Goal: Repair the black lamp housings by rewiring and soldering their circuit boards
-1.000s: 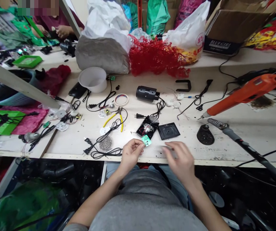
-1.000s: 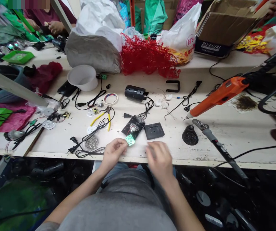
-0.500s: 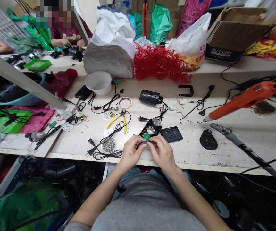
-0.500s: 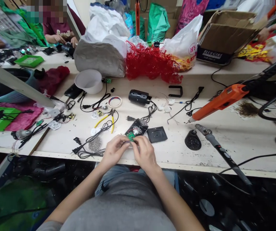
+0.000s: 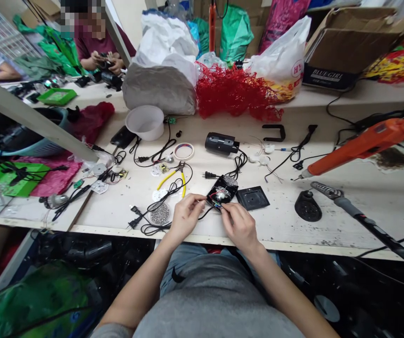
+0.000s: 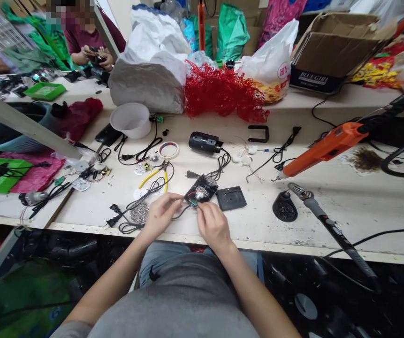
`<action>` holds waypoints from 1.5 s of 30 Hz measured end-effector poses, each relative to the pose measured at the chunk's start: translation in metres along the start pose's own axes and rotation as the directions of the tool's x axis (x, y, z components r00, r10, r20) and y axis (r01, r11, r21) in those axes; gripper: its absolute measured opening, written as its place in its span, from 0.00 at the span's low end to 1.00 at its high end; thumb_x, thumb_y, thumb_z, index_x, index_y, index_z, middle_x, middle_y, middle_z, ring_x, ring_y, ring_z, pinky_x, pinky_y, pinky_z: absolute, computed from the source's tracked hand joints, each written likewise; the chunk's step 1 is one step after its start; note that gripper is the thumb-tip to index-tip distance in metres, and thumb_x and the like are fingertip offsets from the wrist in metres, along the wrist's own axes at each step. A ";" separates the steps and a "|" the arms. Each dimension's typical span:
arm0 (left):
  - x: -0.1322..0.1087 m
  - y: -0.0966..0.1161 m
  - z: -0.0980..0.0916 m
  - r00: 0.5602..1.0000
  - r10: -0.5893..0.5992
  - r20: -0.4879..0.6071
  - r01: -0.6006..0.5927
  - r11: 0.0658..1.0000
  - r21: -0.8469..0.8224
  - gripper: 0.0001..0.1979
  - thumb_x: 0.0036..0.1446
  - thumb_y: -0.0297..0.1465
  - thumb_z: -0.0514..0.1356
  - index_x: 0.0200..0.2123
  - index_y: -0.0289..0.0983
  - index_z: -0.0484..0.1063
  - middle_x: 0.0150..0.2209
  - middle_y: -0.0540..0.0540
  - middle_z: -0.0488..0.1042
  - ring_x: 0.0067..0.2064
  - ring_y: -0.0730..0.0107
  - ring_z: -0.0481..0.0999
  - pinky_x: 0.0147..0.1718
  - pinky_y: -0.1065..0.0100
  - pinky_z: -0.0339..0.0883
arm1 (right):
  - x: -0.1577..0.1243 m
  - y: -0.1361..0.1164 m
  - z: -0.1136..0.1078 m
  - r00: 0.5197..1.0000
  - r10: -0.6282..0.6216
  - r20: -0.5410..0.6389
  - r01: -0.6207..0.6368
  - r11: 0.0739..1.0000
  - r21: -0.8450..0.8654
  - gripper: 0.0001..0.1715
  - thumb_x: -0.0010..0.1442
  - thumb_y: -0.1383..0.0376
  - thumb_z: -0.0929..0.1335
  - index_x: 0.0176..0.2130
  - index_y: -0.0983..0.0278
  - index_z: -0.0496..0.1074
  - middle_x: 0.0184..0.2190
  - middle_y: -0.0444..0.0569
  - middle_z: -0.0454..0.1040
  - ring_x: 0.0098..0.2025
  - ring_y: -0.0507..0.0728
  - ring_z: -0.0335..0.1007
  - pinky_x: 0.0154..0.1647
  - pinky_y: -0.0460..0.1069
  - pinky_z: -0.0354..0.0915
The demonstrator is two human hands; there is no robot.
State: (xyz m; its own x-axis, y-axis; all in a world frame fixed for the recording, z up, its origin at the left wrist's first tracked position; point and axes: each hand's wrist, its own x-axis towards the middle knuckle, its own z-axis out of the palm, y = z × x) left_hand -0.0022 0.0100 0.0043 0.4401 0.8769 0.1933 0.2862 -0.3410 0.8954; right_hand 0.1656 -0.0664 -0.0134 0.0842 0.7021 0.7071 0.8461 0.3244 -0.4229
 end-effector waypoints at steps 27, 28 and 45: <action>0.029 -0.008 -0.010 0.939 0.198 0.280 -0.209 0.978 0.010 0.13 0.61 0.33 0.64 0.49 0.39 0.72 0.47 0.42 0.74 0.50 0.60 0.75 0.50 0.58 0.72 | 0.003 0.018 0.011 0.965 0.170 0.198 -0.175 0.985 0.005 0.10 0.62 0.71 0.65 0.32 0.64 0.75 0.30 0.49 0.69 0.33 0.56 0.70 0.36 0.51 0.71; 0.028 -0.009 -0.009 0.937 0.207 0.283 -0.220 0.975 0.014 0.15 0.60 0.34 0.64 0.50 0.39 0.71 0.48 0.42 0.74 0.51 0.60 0.74 0.50 0.58 0.72 | 0.003 0.018 0.010 0.964 0.166 0.206 -0.173 0.985 0.015 0.10 0.62 0.71 0.65 0.32 0.64 0.75 0.31 0.50 0.68 0.33 0.56 0.70 0.36 0.51 0.71; 0.022 -0.017 -0.003 0.902 0.222 0.371 -0.390 0.786 0.479 0.16 0.70 0.34 0.52 0.57 0.37 0.66 0.49 0.38 0.69 0.48 0.58 0.75 0.47 0.58 0.74 | 0.008 0.015 0.016 0.973 0.113 0.202 -0.114 0.993 -0.004 0.12 0.67 0.69 0.64 0.33 0.63 0.73 0.32 0.50 0.67 0.36 0.57 0.66 0.39 0.52 0.70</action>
State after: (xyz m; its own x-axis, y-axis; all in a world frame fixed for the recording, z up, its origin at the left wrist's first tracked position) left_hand 0.0001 0.0365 -0.0056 0.7760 0.5894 0.2243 0.4607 -0.7727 0.4366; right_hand 0.1702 -0.0457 -0.0230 0.0713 0.8475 0.5260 0.8328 0.2397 -0.4990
